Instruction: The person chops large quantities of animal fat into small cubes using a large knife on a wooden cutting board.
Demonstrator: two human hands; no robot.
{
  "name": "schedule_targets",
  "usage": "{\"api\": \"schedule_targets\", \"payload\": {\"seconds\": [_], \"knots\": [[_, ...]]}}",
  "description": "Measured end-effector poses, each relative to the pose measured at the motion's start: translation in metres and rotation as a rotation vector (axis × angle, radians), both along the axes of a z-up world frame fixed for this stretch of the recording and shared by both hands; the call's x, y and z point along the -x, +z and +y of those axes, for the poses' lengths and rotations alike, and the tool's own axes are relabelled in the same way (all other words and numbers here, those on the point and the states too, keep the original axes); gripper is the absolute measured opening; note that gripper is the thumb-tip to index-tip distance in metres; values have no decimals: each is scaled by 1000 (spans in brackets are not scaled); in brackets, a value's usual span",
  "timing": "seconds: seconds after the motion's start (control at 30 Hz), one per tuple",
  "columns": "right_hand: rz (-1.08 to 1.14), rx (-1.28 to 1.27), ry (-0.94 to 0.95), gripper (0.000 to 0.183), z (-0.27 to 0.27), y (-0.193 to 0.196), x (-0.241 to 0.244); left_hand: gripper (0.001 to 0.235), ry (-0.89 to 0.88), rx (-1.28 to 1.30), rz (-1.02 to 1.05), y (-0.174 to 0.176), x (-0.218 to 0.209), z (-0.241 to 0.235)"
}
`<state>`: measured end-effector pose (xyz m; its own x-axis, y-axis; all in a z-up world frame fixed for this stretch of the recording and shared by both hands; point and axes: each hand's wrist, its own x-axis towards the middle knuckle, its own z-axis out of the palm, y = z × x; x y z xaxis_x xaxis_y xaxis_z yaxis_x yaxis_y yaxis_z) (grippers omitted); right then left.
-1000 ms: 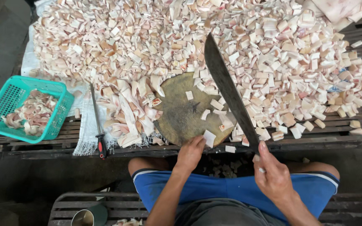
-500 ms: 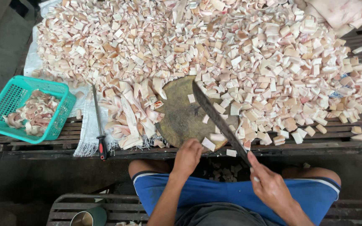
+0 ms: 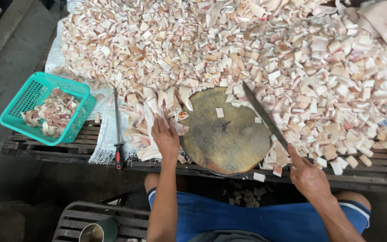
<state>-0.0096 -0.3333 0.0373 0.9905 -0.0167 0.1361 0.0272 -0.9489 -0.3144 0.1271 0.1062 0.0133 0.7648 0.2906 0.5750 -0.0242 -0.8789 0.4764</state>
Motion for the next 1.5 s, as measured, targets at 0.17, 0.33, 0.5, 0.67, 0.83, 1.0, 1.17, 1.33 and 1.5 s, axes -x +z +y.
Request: {"api": "schedule_targets", "payload": {"seconds": [0.17,0.33,0.5,0.67,0.83,1.0,1.17,1.33,1.5], "knots": [[-24,-122,43,78,-2,0,-18,59,-133,-39,146,0,-64,5],[59,-181,16,75,5,-3,-13,51,-75,-56,241,-14,-112,6],[61,-328,9,76,3,7,0,28,-62,-127,366,-9,-133,28],[250,-451,-246,69,3,24,21,18,-184,-72,340,39,-131,29],[131,-827,-261,68,1,33,35,24,-412,-19,190,114,-92,-4],[67,-869,-269,73,-2,39,52,34,-450,208,474,169,-34,-62],[56,-694,-284,72,3,44,73,33,-726,220,51,142,37,-94],[100,-668,-229,69,24,32,86,29,-531,722,522,38,82,-111],[223,-589,-158,76,37,30,83,30,-308,999,671,-6,83,-86]]}}
